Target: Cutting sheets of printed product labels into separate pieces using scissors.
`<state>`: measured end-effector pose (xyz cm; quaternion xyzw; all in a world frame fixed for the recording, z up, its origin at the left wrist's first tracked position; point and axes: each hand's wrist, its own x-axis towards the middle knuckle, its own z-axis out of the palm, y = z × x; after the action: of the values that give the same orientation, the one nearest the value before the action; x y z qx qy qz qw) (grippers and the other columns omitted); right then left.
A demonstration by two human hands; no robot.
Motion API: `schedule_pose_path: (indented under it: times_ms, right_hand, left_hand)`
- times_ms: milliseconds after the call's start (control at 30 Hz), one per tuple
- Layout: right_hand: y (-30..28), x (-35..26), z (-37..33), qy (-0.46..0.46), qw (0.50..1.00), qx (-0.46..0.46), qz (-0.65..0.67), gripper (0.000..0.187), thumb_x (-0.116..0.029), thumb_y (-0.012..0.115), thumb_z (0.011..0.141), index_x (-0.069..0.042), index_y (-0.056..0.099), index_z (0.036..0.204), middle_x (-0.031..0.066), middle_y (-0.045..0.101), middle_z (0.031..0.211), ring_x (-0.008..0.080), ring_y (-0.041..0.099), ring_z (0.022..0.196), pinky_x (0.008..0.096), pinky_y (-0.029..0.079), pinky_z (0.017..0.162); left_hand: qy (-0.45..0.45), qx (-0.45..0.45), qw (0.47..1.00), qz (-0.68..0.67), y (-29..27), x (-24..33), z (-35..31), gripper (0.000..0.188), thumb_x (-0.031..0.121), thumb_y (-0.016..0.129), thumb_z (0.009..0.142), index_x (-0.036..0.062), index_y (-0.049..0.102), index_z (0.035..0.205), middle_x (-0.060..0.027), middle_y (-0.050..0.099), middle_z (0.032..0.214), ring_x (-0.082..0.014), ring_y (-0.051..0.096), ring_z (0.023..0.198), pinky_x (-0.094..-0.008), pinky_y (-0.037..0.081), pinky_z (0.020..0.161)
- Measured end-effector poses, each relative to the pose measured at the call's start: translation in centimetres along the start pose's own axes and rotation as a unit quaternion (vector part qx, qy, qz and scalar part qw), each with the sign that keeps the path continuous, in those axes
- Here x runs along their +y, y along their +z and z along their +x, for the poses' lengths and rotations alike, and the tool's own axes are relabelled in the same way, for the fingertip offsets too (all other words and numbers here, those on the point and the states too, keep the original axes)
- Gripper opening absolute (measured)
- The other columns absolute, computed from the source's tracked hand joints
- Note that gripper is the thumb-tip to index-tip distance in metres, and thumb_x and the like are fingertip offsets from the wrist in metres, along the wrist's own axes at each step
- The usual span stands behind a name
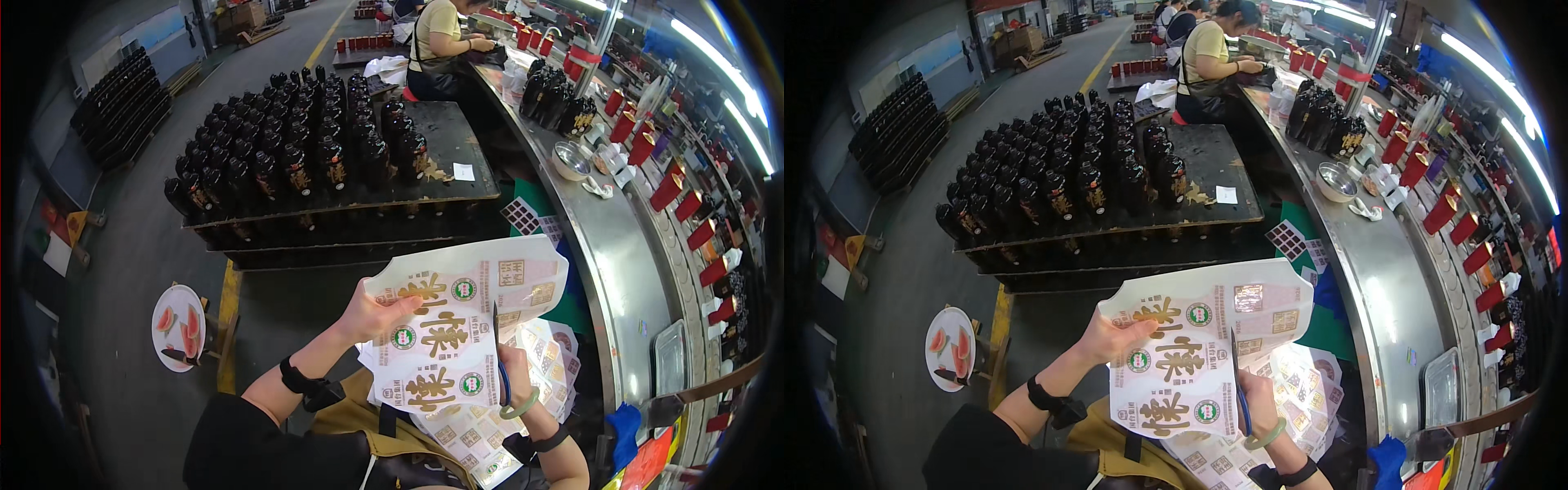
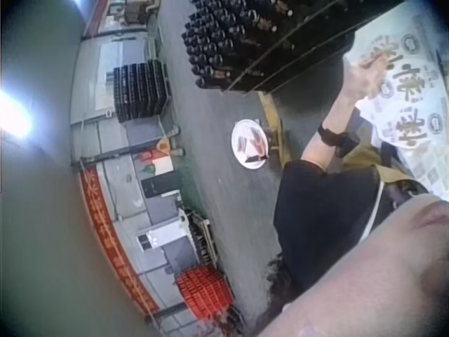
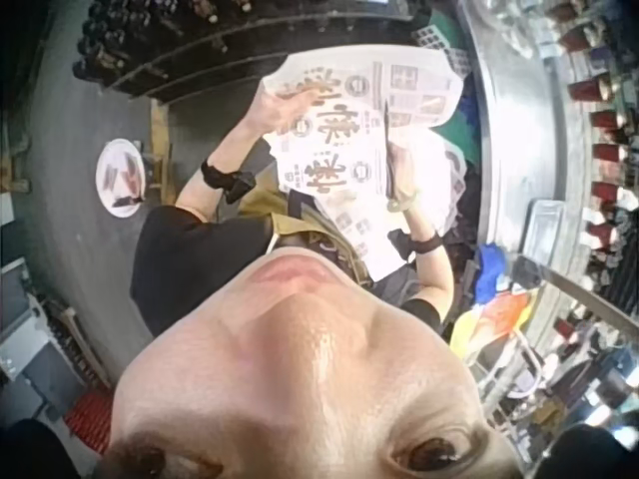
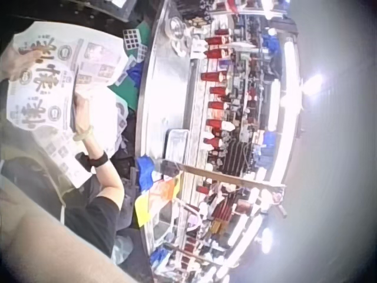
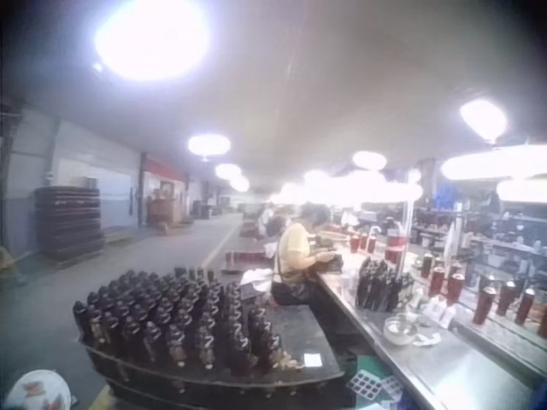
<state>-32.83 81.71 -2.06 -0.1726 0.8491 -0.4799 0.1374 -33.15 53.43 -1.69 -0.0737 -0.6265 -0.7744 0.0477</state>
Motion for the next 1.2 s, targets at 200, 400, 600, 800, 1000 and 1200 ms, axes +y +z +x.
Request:
schedule_pose_path:
  times_ms: [200, 400, 600, 800, 1000, 1200]
  right_hand:
    - [0.8, 2.0, -0.7, 0.020, 0.988, -0.043, 0.146, 0.039, -0.014, 0.060, 0.086, 0.007, 0.053, 0.118, 0.0243, 0.066, 0.104, 0.0257, 0.064, 0.097, 0.0354, 0.048, 0.087]
    - [0.2, -0.1, 0.2, -0.006, 0.994, -0.023, 0.103, 0.029, -0.011, 0.056, 0.087, 0.009, 0.055, 0.108, 0.0204, 0.065, 0.088, 0.0179, 0.058, 0.082, 0.0320, 0.047, 0.075]
    - [0.1, 0.7, 0.7, 0.027, 0.997, -0.027, 0.060, 0.028, -0.016, 0.059, 0.085, 0.009, 0.061, 0.097, 0.0196, 0.064, 0.076, 0.0179, 0.058, 0.069, 0.0324, 0.046, 0.066]
    - [0.1, -0.6, -0.2, 0.035, 0.995, -0.022, 0.086, 0.026, -0.006, 0.058, 0.085, 0.011, 0.063, 0.104, 0.0138, 0.071, 0.088, 0.0135, 0.063, 0.082, 0.0289, 0.051, 0.073]
    - [1.2, -3.1, 0.0, 0.069, 0.981, -0.012, 0.183, 0.026, -0.001, 0.056, 0.086, 0.011, 0.063, 0.107, 0.0140, 0.071, 0.091, 0.0148, 0.064, 0.085, 0.0275, 0.051, 0.076]
    - [0.1, -1.2, -0.8, 0.039, 0.992, 0.016, 0.120, 0.029, -0.007, 0.059, 0.083, 0.010, 0.064, 0.106, 0.0155, 0.071, 0.088, 0.0167, 0.065, 0.084, 0.0309, 0.051, 0.076]
  left_hand:
    - [-0.020, -0.008, 0.999, -0.041, -0.1, 0.1, -0.2, 0.024, 0.001, 0.065, 0.089, -0.0017, 0.063, 0.112, -0.0055, 0.069, 0.101, -0.0092, 0.062, 0.088, -0.0255, 0.052, 0.077]
    - [-0.028, -0.013, 0.999, -0.013, -0.2, -0.3, -0.5, 0.024, 0.002, 0.066, 0.088, -0.0015, 0.063, 0.111, -0.0056, 0.069, 0.098, -0.0090, 0.063, 0.086, -0.0254, 0.053, 0.075]
    - [-0.048, 0.001, 0.999, -0.019, -0.3, 0.1, -0.4, 0.022, 0.003, 0.066, 0.088, -0.0019, 0.064, 0.110, -0.0051, 0.069, 0.097, -0.0082, 0.063, 0.085, -0.0248, 0.053, 0.074]
    - [-0.036, -0.005, 0.999, -0.013, -0.3, 0.2, -0.9, 0.024, 0.006, 0.068, 0.088, -0.0034, 0.064, 0.110, -0.0062, 0.069, 0.100, -0.0089, 0.063, 0.087, -0.0258, 0.053, 0.076]
    - [-0.015, -0.013, 1.000, 0.007, -0.3, 0.6, -1.1, 0.027, 0.008, 0.068, 0.089, -0.0022, 0.063, 0.113, -0.0078, 0.069, 0.102, -0.0100, 0.064, 0.088, -0.0261, 0.052, 0.078]
    - [-0.066, -0.004, 0.998, 0.014, 0.3, 1.1, -0.8, 0.027, 0.006, 0.070, 0.086, -0.0027, 0.064, 0.111, -0.0056, 0.069, 0.101, -0.0089, 0.064, 0.086, -0.0260, 0.053, 0.075]
